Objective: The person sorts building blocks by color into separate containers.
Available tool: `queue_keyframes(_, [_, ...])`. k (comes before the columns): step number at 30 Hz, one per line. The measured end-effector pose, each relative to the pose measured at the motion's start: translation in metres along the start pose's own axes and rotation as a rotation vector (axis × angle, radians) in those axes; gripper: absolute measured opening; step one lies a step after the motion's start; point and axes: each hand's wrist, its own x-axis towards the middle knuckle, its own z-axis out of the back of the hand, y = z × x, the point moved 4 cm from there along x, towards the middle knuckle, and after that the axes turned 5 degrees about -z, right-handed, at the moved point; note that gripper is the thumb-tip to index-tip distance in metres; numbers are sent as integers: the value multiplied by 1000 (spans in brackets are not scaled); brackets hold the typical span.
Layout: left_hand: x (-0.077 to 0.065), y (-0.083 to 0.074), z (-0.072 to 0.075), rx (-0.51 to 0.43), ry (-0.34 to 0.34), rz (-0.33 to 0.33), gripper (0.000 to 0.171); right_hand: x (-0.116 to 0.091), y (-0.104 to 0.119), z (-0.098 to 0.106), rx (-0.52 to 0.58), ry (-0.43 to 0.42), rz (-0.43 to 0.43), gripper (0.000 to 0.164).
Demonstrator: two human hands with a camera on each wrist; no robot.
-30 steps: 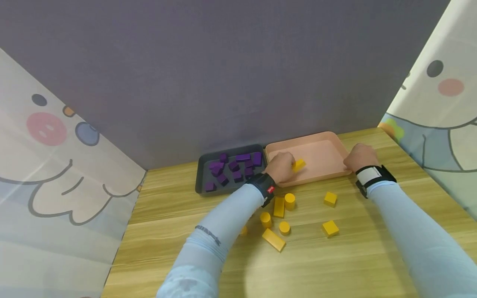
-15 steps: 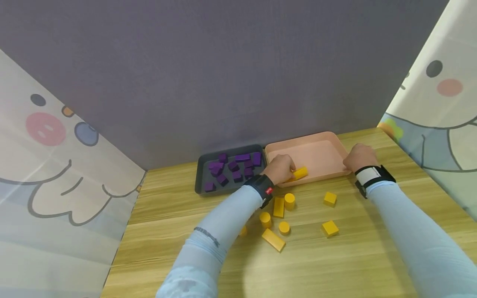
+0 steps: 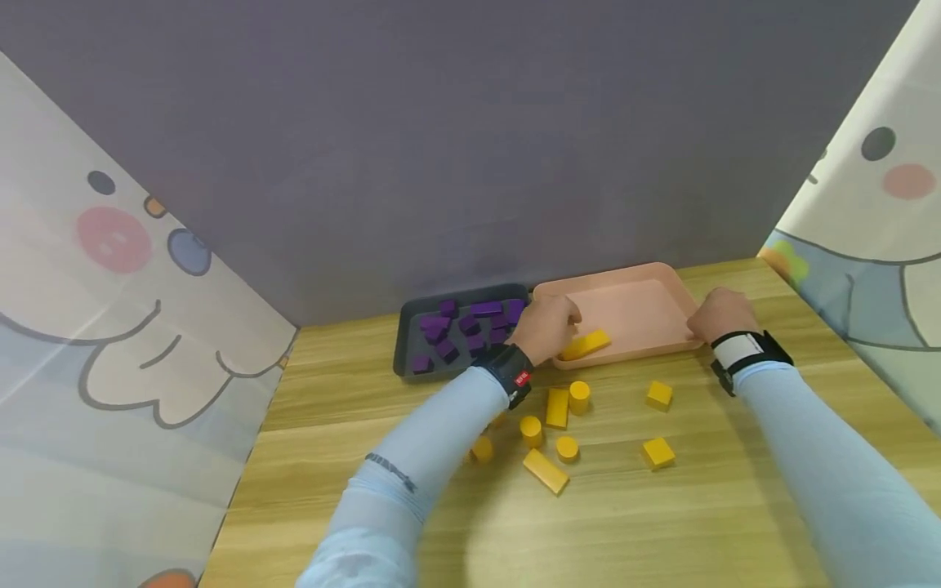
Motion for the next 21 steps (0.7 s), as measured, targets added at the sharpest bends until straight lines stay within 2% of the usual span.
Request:
queue_keyframes(4, [-13, 2, 26, -41, -71, -47, 23, 4, -8, 4, -4, -8, 16, 21])
queue_keyframes(7, [-29, 10, 47, -66, -125, -63, 22, 7, -14, 9, -5, -19, 33, 21])
queue_keyframes(10, [-53, 24, 62, -98, -166, -57, 23, 9, -20, 11, 3, -10, 29, 22])
queue_keyframes(13, [-84, 41, 70, -131, -181, -46, 31, 10, -25, 13, -10, 4, 26, 23])
queue_keyframes(16, [-119, 57, 69, -163, -137, -30, 52, 12, -28, 15, -30, 14, 46, 24])
queue_keyframes(19, [-152, 69, 59, -204, -24, 11, 82, 14, -31, 20, -46, 17, 78, 23])
queue_keyframes(21, [-169, 76, 49, -205, 57, 50, 99, 14, -34, 24, -54, 12, 95, 23])
